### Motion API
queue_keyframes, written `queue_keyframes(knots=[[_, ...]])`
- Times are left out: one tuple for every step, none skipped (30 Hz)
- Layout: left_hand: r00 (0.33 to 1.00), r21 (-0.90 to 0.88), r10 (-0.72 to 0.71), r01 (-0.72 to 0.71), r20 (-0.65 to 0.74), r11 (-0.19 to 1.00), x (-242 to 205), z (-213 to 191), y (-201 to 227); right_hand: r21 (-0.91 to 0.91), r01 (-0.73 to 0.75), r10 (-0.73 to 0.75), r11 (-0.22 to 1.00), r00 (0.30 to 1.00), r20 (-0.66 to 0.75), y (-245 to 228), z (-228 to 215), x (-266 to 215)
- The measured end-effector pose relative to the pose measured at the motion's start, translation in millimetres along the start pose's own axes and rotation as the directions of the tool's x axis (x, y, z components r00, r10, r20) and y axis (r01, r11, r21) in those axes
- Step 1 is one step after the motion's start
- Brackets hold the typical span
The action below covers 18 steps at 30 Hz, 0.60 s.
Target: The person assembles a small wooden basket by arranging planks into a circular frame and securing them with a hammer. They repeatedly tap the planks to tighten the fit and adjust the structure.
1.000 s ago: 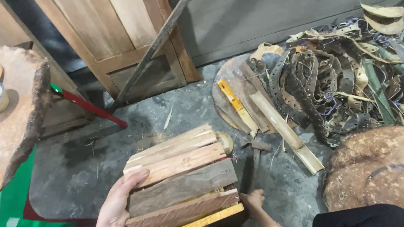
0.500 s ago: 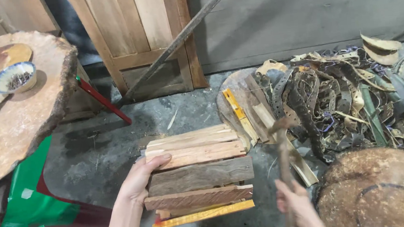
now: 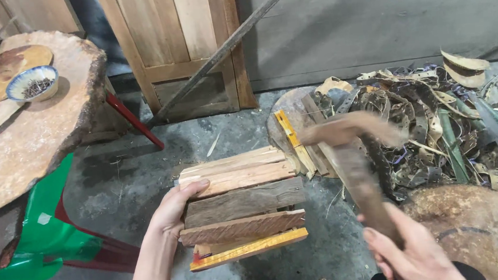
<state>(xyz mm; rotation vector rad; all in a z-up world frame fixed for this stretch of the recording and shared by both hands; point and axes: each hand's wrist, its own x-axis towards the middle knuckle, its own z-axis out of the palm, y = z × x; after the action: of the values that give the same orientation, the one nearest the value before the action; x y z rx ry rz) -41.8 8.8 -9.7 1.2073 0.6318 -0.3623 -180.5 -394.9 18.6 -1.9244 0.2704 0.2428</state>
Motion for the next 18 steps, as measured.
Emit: queue_keyframes(knots=[[1.000, -0.037, 0.014, -0.013, 0.013, 0.999, 1, -2, -1, -0.051, -0.052, 0.056, 0.997, 0.995, 0.087, -10, 8, 3], [1.000, -0.037, 0.017, -0.016, 0.013, 0.999, -1, -2, -1, -0.050, -0.049, 0.053, 0.998, 0.995, 0.086, -9, 15, 4], [1.000, -0.023, 0.015, -0.015, 0.001, 1.000, -2, -2, 0, -0.018, -0.100, 0.101, 0.995, 0.991, 0.085, -9, 24, 6], [1.000, -0.016, 0.014, -0.014, -0.016, 1.000, -4, -3, 0, 0.010, -0.148, 0.146, 0.989, 0.985, 0.090, -10, 31, 10], [1.000, -0.023, 0.018, -0.019, -0.019, 1.000, 4, -7, -2, 0.005, -0.142, 0.141, 0.990, 0.986, 0.094, -8, 33, 13], [0.998, 0.000, 0.047, -0.047, -0.035, 0.999, 10, -11, -6, 0.037, -0.188, 0.184, 0.981, 0.979, 0.093, -7, 35, 15], [0.996, 0.024, 0.075, -0.074, -0.051, 0.997, 18, -15, -10, 0.069, -0.234, 0.227, 0.970, 0.969, 0.094, -5, 36, 18], [0.996, 0.018, 0.073, -0.072, -0.055, 0.997, 15, -16, -9, 0.063, -0.234, 0.228, 0.970, 0.969, 0.099, -10, 38, 17], [0.999, -0.004, 0.039, -0.039, -0.020, 0.999, 12, -17, -8, 0.073, -0.297, 0.290, 0.952, 0.952, 0.102, -15, 39, 17], [1.000, -0.023, 0.010, -0.009, 0.023, 1.000, 10, -15, -5, 0.086, -0.356, 0.348, 0.930, 0.932, 0.100, -20, 38, 17], [1.000, -0.027, 0.011, -0.010, 0.025, 1.000, 11, -14, -4, 0.083, -0.354, 0.346, 0.931, 0.933, 0.097, -17, 36, 18], [1.000, -0.013, 0.000, 0.000, 0.009, 1.000, 11, -13, -5, 0.131, -0.342, 0.329, 0.931, 0.938, 0.108, -13, 34, 19], [1.000, 0.002, -0.010, 0.010, -0.007, 1.000, 10, -13, -6, 0.179, -0.328, 0.311, 0.927, 0.943, 0.117, -9, 33, 19], [1.000, 0.001, -0.011, 0.011, -0.010, 1.000, 10, -13, -5, 0.178, -0.329, 0.312, 0.927, 0.943, 0.120, -4, 30, 22], [1.000, 0.001, -0.006, 0.006, -0.012, 1.000, 10, -12, -5, 0.206, -0.231, 0.207, 0.951, 0.969, 0.132, 2, 27, 25], [1.000, 0.005, -0.003, 0.003, -0.011, 1.000, 11, -11, -5, 0.236, -0.133, 0.102, 0.963, 0.985, 0.139, 8, 23, 26], [1.000, 0.007, -0.006, 0.006, -0.011, 1.000, 17, -15, -10, 0.238, -0.137, 0.106, 0.962, 0.985, 0.139, 9, 22, 25], [1.000, -0.021, 0.005, -0.005, 0.001, 1.000, 24, -17, -13, 0.263, -0.178, 0.141, 0.948, 0.978, 0.153, 8, 21, 26]])
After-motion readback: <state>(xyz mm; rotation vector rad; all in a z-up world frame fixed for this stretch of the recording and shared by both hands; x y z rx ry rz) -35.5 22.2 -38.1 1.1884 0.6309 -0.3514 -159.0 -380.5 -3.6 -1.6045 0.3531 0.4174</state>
